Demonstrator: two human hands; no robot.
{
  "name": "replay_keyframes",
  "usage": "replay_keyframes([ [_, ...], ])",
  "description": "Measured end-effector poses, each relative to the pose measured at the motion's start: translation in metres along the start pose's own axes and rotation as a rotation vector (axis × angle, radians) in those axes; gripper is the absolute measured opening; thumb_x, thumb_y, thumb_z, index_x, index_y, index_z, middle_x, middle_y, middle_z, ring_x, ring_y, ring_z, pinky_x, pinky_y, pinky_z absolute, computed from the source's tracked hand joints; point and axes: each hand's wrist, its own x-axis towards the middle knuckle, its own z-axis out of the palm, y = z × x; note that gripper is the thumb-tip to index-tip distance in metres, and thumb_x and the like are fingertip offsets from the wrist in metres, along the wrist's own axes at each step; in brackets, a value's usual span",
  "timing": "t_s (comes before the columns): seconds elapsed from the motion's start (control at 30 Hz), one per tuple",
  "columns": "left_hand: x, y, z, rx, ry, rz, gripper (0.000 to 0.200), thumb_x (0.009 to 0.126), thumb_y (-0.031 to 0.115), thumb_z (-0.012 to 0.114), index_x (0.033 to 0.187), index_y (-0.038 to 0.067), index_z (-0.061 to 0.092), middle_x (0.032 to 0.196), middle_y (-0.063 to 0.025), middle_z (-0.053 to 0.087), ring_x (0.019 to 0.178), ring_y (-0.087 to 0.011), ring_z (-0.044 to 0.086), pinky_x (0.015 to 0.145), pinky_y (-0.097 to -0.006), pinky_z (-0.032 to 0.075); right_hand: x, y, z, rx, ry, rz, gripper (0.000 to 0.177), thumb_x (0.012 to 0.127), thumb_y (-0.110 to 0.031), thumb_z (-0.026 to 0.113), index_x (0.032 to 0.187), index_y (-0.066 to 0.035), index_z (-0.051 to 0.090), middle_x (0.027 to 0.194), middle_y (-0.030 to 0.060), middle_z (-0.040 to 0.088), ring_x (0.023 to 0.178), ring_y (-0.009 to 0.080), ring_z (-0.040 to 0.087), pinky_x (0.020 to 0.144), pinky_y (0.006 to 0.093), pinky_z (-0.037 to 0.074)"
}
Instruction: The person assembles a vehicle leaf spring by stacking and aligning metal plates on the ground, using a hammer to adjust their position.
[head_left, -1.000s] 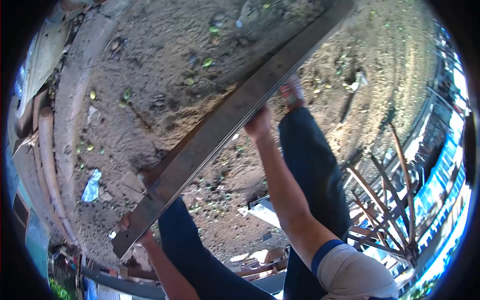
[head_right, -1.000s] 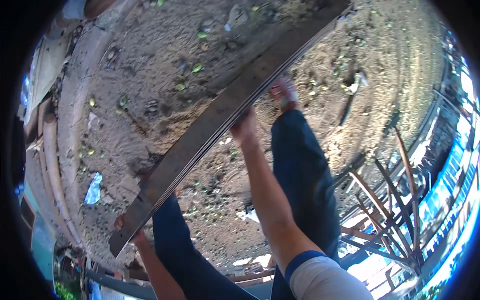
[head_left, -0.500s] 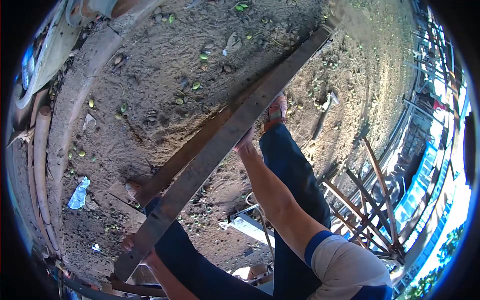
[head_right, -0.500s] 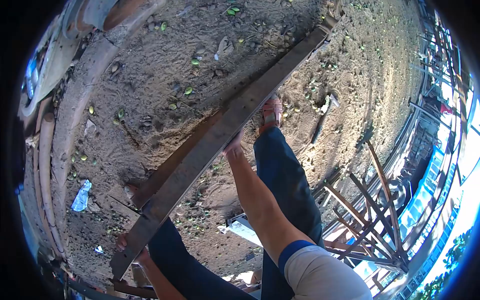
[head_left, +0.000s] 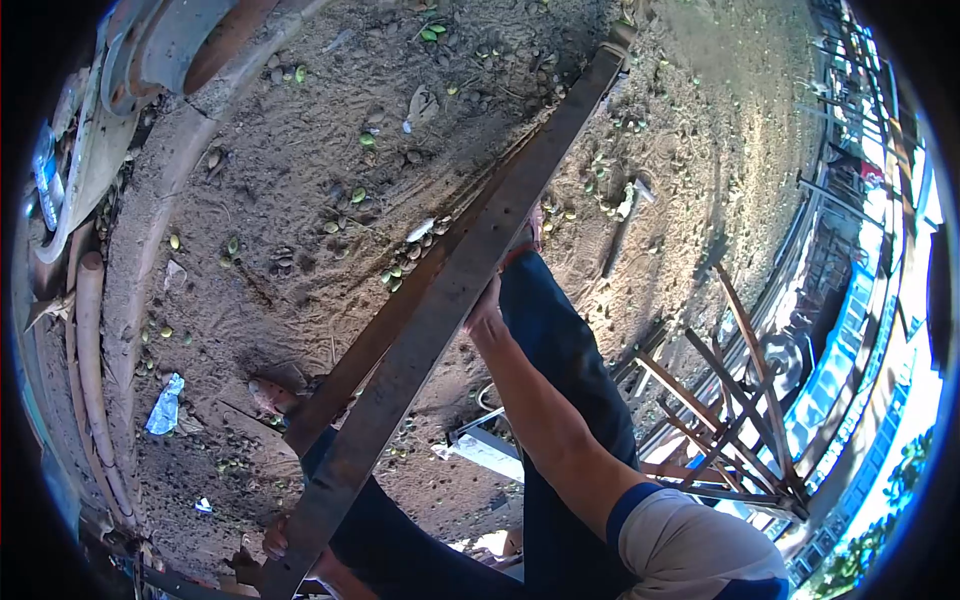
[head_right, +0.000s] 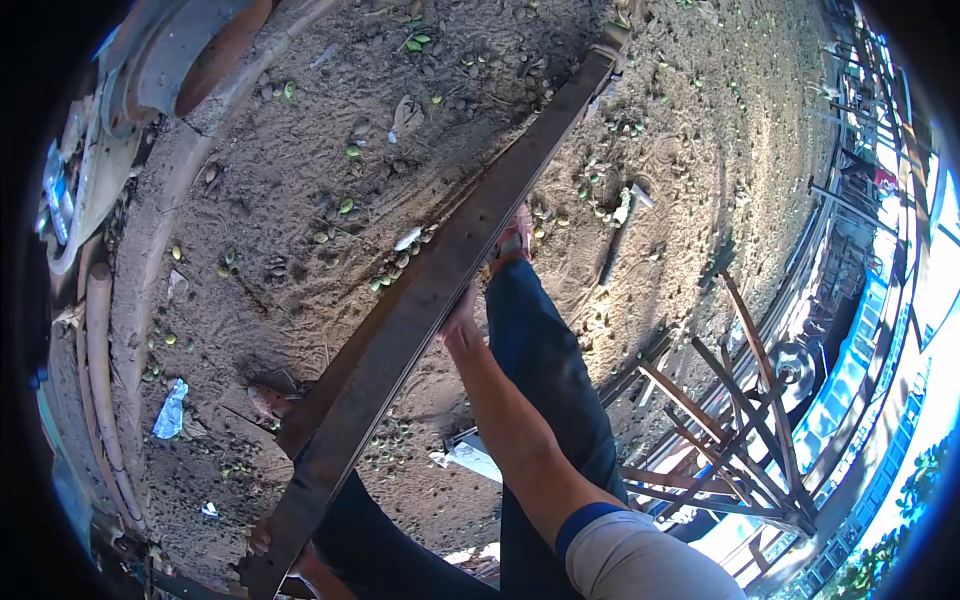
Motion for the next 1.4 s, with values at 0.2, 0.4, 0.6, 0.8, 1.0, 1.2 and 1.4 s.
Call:
replay_keyframes([
  [0.2,0.015,0.024,0.006,-0.285,0.145,-0.250,0.052,0.100,0.037,0.053,0.142,0.006,0.049,0.133,-0.0137,0.055,0.123,-0.0250,0.055,0.101,-0.0401,0.048,-0.006,-0.017,0.025,0.092,-0.010,0.007,0.044,0.099,-0.031,0.046,0.122,0.003,0.060,0.109,0.0232,0.067,0.089,0.0380,0.070,0.073,0.0507,0.061],
  [0.4,0.022,0.032,-0.008,-0.532,0.304,-0.526,0.054,0.101,0.037,0.052,0.145,0.006,0.048,0.139,-0.0160,0.054,0.122,-0.0259,0.058,0.098,-0.0406,0.052,0.002,-0.043,0.080,0.448,0.389,0.465,0.039,0.100,-0.029,0.053,0.118,0.006,0.060,0.102,0.0225,0.069,0.078,0.0349,0.071,0.068,0.0408,0.062],
  [0.6,-0.020,0.175,0.044,-0.359,0.357,-0.291,0.047,0.104,0.026,0.042,0.146,0.006,0.043,0.134,-0.0156,0.054,0.130,-0.0298,0.049,0.110,-0.0445,0.039,-0.057,-0.055,0.006,-1.171,0.397,0.551,0.046,0.102,-0.041,0.049,0.100,0.000,0.070,0.078,0.0137,0.073,0.070,0.0320,0.072,0.069,0.0444,0.057],
  [0.8,0.110,0.264,0.104,0.223,-0.133,0.467,0.052,0.105,0.033,0.042,0.149,0.007,0.044,0.151,-0.0184,0.045,0.143,-0.0312,0.039,0.117,-0.0491,0.028,-0.095,-0.132,0.040,-1.541,0.108,0.211,0.025,0.103,-0.022,0.056,0.103,0.000,0.070,0.084,0.0099,0.074,0.079,0.0133,0.069,0.067,0.0288,0.052],
  [1.0,0.140,0.217,0.200,0.451,-0.666,0.422,0.035,0.102,0.014,0.051,0.132,-0.001,0.059,0.134,-0.0185,0.060,0.127,-0.0288,0.055,0.109,-0.0407,0.041,-0.078,-0.093,0.037,-1.507,0.051,0.206,0.022,0.095,-0.019,0.062,0.106,-0.002,0.068,0.091,0.0209,0.073,0.085,0.0302,0.074,0.072,0.0350,0.056],
  [1.2,0.133,0.132,0.220,0.789,-0.748,0.447,0.037,0.101,0.015,0.053,0.133,-0.003,0.056,0.127,-0.0213,0.062,0.115,-0.0287,0.062,0.098,-0.0380,0.048,-0.076,-0.093,0.098,-1.481,-0.237,0.440,0.027,0.094,-0.025,0.064,0.110,-0.003,0.066,0.090,0.0203,0.073,0.072,0.0325,0.073,0.067,0.0427,0.058],
  [1.4,0.207,0.044,0.209,0.880,-0.753,0.376,0.043,0.097,0.021,0.059,0.134,-0.003,0.054,0.131,-0.0248,0.059,0.122,-0.0409,0.056,0.103,-0.0459,0.045,-0.092,-0.073,0.052,-1.477,-0.193,0.432,0.030,0.096,-0.027,0.062,0.111,-0.002,0.066,0.088,0.0178,0.073,0.077,0.0347,0.073,0.070,0.0432,0.057],
])
